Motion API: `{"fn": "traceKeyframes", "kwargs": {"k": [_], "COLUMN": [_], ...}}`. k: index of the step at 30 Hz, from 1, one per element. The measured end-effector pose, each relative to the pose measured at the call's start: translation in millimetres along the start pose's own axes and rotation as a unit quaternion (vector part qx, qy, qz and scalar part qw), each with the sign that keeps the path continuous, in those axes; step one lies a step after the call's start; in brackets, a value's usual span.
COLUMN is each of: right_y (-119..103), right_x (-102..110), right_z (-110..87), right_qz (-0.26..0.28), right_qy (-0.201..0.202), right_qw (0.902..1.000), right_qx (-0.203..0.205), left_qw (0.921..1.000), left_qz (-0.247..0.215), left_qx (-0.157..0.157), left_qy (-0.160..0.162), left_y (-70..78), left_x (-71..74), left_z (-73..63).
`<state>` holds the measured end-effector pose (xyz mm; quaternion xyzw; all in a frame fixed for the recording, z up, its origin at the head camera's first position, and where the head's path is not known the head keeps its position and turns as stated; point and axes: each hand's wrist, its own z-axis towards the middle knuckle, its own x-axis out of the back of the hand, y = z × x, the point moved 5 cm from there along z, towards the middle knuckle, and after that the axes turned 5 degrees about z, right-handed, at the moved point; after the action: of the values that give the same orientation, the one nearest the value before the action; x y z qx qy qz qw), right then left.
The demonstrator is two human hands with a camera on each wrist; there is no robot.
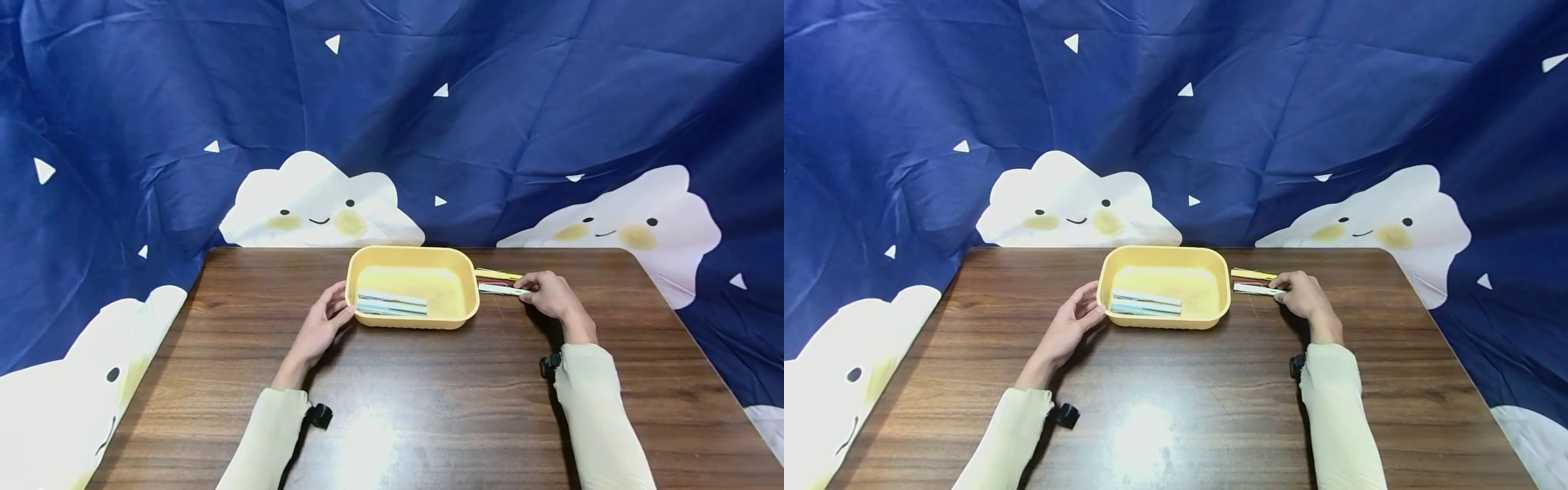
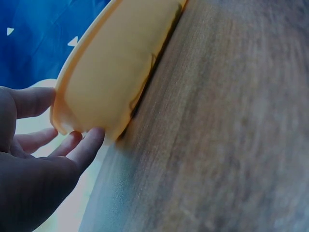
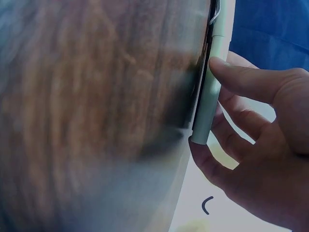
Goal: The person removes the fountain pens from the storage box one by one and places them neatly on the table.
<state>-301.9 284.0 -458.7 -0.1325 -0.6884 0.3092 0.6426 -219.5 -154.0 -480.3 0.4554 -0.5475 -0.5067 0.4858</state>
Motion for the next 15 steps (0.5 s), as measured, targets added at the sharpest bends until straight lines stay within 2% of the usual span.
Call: {"fn": "traceKeyframes", "kwargs": {"k": [10, 15], "right_y": [-2.9, -2.4], "right_x": [1.3, 2.2], "right_z": [-2.0, -4.4], "right_qz": [0.004, 0.012], "right_qy": [0.023, 0.028], "right_qw": [0.9997, 0.9995], "right_qx": [0.007, -0.006], "left_qw": [1.0000, 0.9999], "left_qz": [0.008, 0.012], "left_qx": [-0.002, -0.004], "left_qy": [0.002, 0.002], "left_y": [-0.8, -0.9], "left_x": [0.1, 0.1], "left_z": [-0.8, 0.0]}}
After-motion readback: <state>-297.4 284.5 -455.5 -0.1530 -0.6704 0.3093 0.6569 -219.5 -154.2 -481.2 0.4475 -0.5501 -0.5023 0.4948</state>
